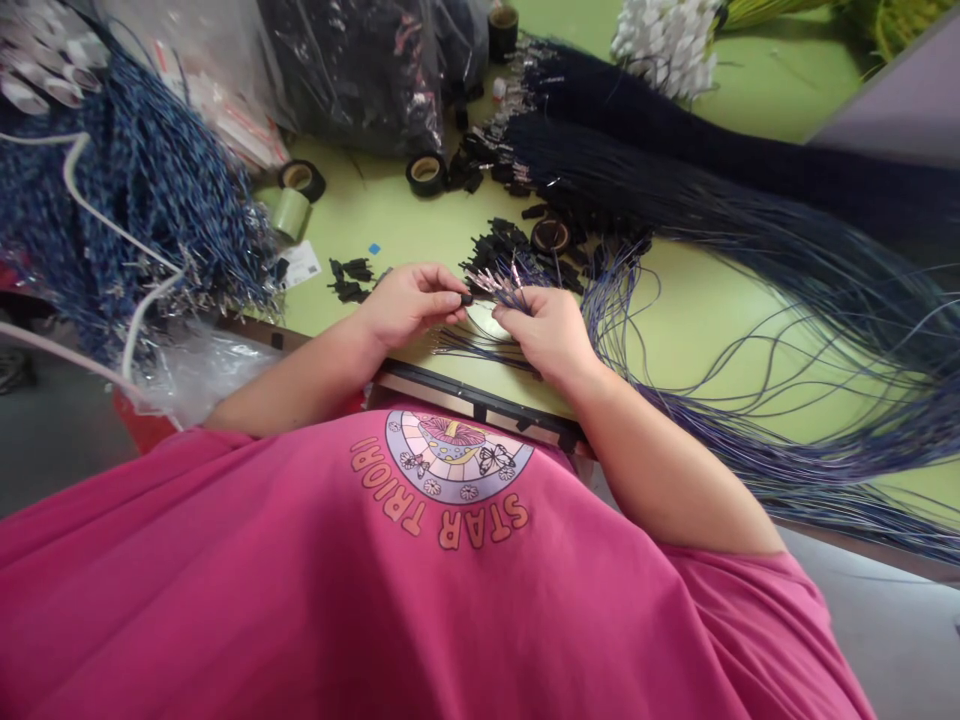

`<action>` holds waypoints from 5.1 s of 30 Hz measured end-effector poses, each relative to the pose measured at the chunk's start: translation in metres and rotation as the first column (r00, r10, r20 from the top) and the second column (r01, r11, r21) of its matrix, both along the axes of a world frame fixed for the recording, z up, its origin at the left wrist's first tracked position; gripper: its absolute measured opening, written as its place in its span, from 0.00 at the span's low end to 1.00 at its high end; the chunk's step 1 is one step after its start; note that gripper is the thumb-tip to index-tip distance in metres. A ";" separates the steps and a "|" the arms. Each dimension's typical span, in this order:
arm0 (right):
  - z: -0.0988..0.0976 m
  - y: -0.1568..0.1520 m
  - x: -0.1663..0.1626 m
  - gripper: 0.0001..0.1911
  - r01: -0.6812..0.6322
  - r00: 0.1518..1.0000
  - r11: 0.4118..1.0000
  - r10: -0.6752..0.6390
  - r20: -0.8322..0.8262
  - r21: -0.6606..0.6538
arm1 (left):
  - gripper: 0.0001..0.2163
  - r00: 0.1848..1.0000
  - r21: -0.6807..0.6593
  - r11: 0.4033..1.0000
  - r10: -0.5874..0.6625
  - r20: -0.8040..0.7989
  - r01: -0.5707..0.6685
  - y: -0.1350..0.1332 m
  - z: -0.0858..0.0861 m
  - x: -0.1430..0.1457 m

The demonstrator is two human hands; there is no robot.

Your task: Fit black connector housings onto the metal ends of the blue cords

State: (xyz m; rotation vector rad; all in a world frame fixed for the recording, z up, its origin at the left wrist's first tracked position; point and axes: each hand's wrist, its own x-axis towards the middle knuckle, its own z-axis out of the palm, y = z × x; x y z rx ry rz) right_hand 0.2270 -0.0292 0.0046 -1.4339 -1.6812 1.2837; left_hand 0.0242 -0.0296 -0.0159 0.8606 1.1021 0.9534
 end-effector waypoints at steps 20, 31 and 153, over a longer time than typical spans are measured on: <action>-0.001 0.002 -0.003 0.12 -0.032 0.996 0.995 0.024 0.083 0.095 | 0.08 0.991 0.172 0.985 0.029 -0.132 -0.006 -0.004 0.003 0.003; -0.010 0.005 -0.004 0.12 -0.101 0.990 0.992 0.093 0.103 0.079 | 0.10 0.980 0.230 0.973 0.008 -0.196 0.038 -0.005 -0.008 0.008; -0.020 0.017 -0.002 0.08 -0.077 0.993 0.982 0.060 -0.100 -0.171 | 0.08 0.817 0.574 0.729 0.034 -0.576 0.374 0.008 -0.007 -0.006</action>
